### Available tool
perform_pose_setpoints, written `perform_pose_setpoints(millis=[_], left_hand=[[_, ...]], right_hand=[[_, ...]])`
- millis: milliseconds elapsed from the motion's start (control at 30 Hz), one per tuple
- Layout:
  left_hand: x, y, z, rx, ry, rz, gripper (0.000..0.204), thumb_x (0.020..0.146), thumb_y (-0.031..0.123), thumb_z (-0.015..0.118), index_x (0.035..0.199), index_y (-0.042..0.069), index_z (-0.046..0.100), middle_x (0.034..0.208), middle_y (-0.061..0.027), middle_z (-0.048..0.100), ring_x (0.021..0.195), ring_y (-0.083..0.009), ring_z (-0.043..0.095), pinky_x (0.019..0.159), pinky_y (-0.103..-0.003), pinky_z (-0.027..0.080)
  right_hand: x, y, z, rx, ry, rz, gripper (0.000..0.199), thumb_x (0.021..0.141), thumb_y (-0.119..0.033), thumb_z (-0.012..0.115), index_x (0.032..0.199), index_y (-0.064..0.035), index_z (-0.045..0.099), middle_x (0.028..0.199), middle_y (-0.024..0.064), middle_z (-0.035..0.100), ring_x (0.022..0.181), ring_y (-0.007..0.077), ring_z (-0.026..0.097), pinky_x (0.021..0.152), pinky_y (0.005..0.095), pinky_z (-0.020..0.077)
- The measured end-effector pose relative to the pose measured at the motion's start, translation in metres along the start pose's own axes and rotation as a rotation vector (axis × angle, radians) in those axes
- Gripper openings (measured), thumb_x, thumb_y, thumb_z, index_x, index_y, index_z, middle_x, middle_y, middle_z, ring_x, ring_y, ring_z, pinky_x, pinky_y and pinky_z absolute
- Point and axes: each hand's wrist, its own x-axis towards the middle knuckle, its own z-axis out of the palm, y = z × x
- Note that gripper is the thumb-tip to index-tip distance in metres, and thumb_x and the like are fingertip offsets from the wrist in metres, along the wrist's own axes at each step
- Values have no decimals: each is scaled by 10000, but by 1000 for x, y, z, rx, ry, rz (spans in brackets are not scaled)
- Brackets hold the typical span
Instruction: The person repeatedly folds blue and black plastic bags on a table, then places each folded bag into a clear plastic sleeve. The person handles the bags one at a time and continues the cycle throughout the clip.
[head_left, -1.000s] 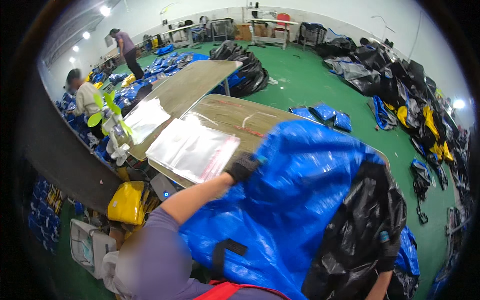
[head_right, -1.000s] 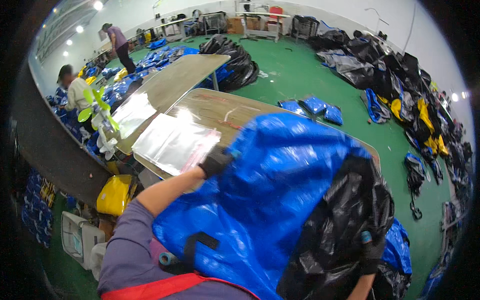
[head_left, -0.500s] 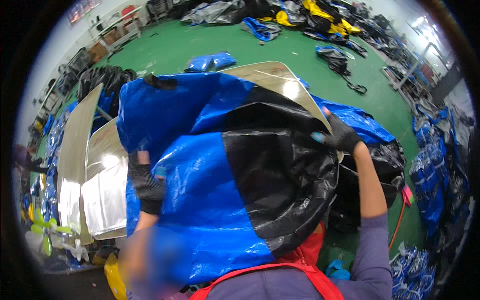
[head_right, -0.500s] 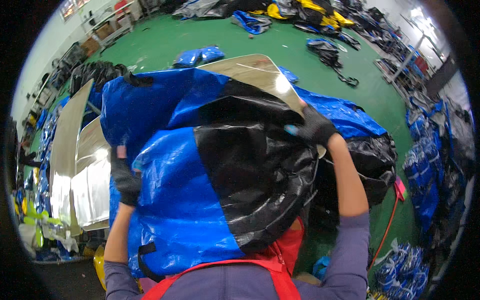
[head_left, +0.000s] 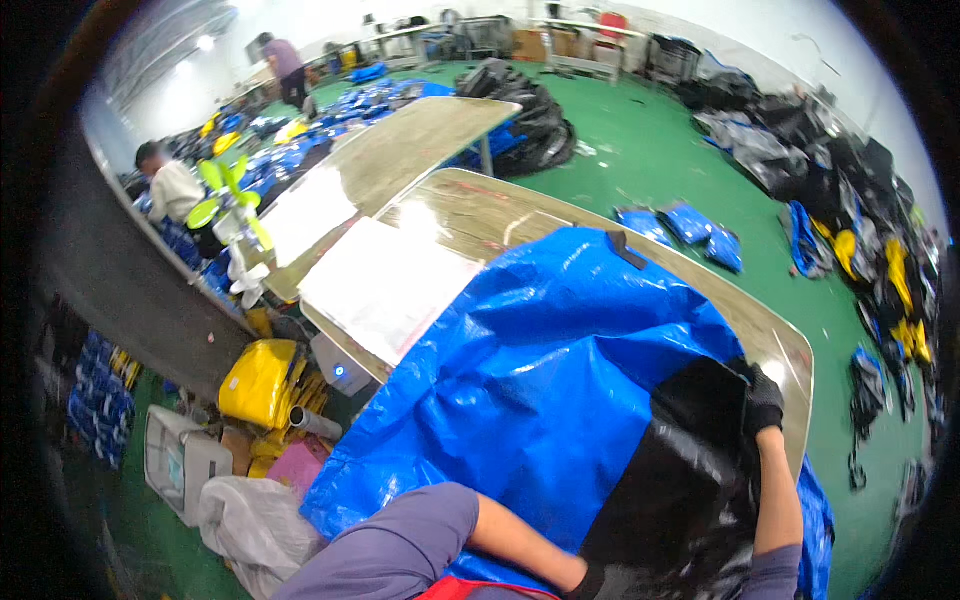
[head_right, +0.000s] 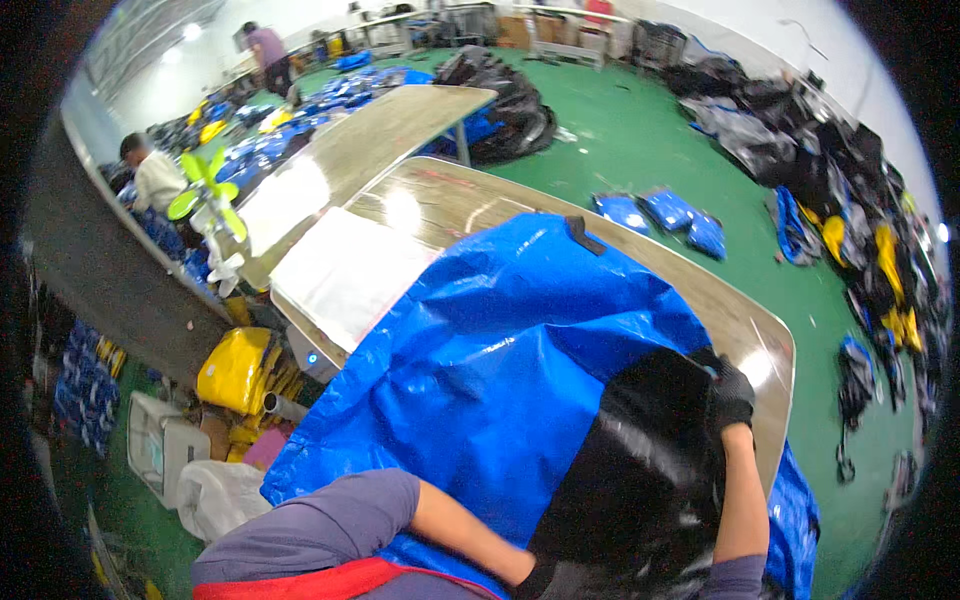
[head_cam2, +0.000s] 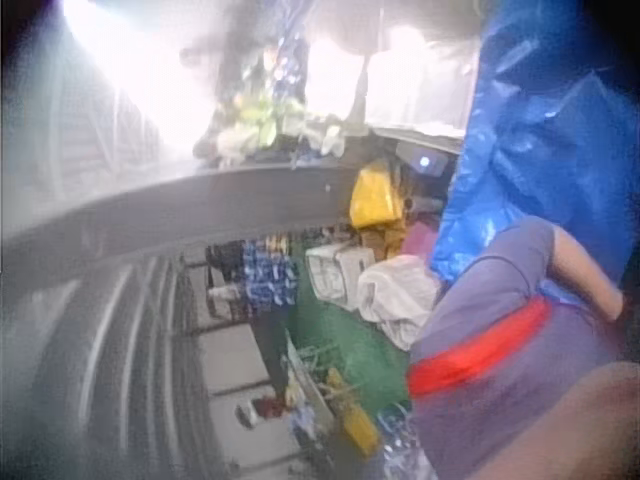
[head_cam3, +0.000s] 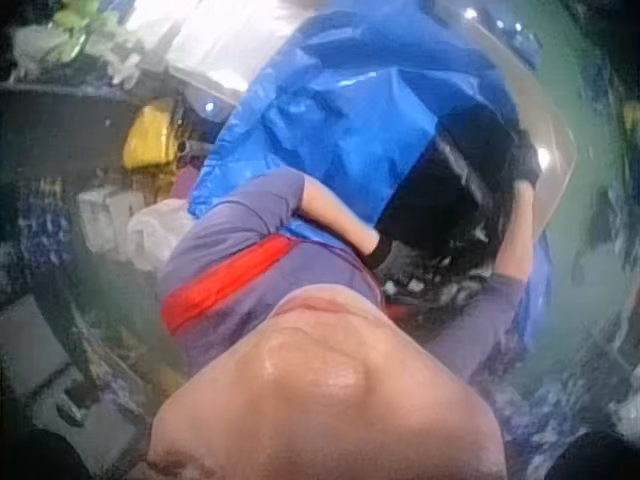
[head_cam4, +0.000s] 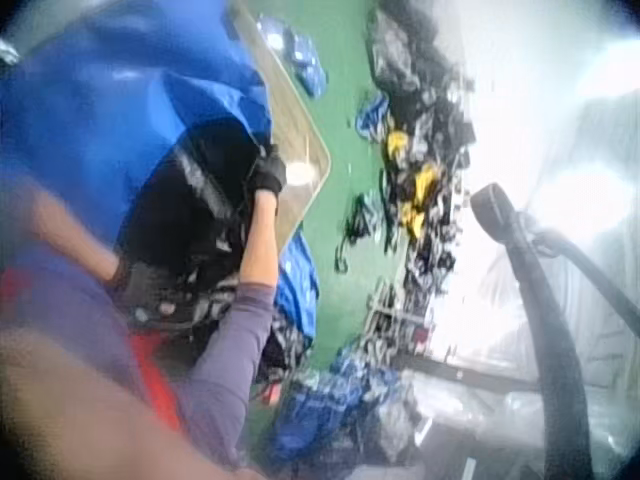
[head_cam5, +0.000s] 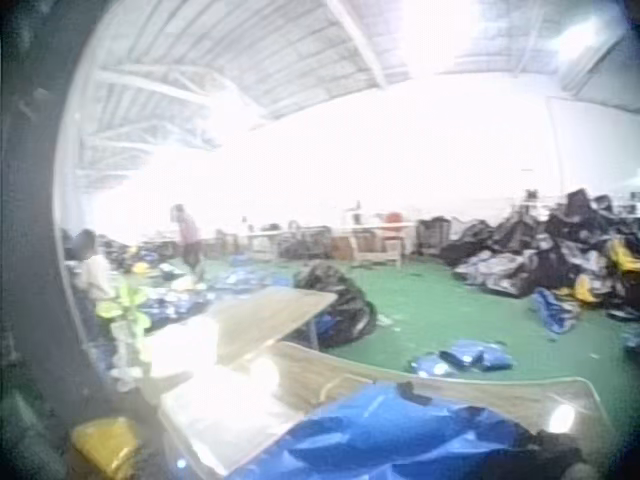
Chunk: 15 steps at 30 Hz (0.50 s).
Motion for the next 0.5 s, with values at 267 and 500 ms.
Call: perform_pose_setpoints(millis=[267, 500], left_hand=[[-14, -31, 7, 58, 85, -105, 663, 836, 416, 552, 1385, 67, 421, 1404, -242, 396, 1293, -417, 378, 1099, -497, 272], [-74, 42, -160, 644, 131, -560, 677, 829, 434, 591, 1370, 55, 441, 1409, -229, 401, 1299, -404, 375, 1110, -487, 265]], right_hand=[[48, -46, -24, -274, 149, 284, 533, 917, -299, 521, 1397, -93, 412, 1225, 255, 557, 1066, 422, 561, 903, 480, 445], [-180, -97, -17, -296, -212, 208, 596, 836, -279, 620, 1359, -56, 443, 1308, 207, 501, 1162, 398, 501, 958, 459, 420]])
